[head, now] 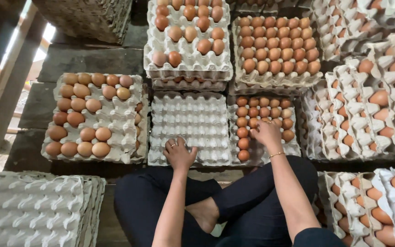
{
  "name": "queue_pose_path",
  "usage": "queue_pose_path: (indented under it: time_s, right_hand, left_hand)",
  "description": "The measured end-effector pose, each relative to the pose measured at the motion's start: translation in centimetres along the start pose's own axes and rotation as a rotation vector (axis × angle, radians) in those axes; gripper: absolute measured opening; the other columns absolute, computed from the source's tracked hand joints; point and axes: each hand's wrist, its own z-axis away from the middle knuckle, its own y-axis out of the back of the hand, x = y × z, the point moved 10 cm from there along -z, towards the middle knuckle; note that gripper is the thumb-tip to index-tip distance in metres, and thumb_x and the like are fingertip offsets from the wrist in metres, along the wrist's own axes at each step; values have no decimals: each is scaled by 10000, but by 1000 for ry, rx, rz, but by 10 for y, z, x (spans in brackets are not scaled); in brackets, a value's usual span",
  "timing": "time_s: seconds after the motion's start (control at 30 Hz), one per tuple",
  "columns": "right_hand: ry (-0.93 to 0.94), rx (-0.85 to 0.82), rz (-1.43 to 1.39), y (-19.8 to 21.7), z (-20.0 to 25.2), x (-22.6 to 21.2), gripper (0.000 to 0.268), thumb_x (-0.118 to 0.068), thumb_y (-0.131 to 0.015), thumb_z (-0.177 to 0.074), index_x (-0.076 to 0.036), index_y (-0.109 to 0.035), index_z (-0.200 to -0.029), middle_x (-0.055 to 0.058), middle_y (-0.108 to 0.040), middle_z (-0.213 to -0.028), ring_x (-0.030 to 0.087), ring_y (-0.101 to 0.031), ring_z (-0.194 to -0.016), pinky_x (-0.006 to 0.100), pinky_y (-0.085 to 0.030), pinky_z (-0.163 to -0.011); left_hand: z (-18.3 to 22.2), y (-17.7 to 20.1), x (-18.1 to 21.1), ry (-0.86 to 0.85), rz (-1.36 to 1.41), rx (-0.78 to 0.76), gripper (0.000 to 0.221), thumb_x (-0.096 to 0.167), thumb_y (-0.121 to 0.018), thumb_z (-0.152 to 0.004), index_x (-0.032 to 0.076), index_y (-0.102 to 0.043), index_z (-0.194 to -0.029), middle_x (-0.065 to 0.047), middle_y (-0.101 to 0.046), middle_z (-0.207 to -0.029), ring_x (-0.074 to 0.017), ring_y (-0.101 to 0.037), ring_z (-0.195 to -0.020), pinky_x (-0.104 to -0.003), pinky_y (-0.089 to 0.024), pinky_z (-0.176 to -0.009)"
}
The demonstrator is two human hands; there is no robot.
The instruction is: The person is transferring eggs from multiple partially filled or unsorted trays into a single organized tray.
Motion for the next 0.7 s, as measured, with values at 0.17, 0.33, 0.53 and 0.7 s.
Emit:
queue_pose_path:
  time_s: [0.17, 0.33, 0.53, 0.7]
  right_hand:
    - [64, 176, -44, 42, -9, -34, 351, -386, -597, -869, -183, -697, -1138, 183, -719, -1016, 375, -621, -1079, 481, -497, -937]
    - [300, 399, -283, 89, -42, -90, 244, -327, -675, -869, -193, -718, -1067, 116, -710, -998, 360, -625, -1014, 455, -488, -928]
    - [477, 461, -442, 172, -80, -183, 278, -268, -694, -850, -175, -717, -1110, 68, -715, -1018, 337, -633, -998, 429, -504, -910]
    - [577, 514, -555, 226, -132, -237, 201, -187, -667, -838, -150, -700, -1033, -9, -700, -893, 188, -633, -769, 326, -516, -708]
  left_hand:
    - [-4, 11, 4, 17, 6, -16, 464, 447, -693, -569, 133, -535, -872, -108, -464, -917, -373, -513, -1011, -515, -434, -803]
    - [-4, 5, 1, 32, 16, -51, 478, 464, -685, -547, 134, -530, -857, -119, -477, -912, -380, -512, -1009, -522, -419, -823]
    - [-5, 0, -2, 44, 39, -76, 478, 455, -675, -585, 119, -522, -889, -105, -462, -947, -392, -496, -1066, -536, -411, -849]
    - [-5, -6, -3, 39, -37, -90, 543, 480, -673, -613, 94, -563, -979, -133, -479, -1004, -367, -471, -990, -487, -382, -831]
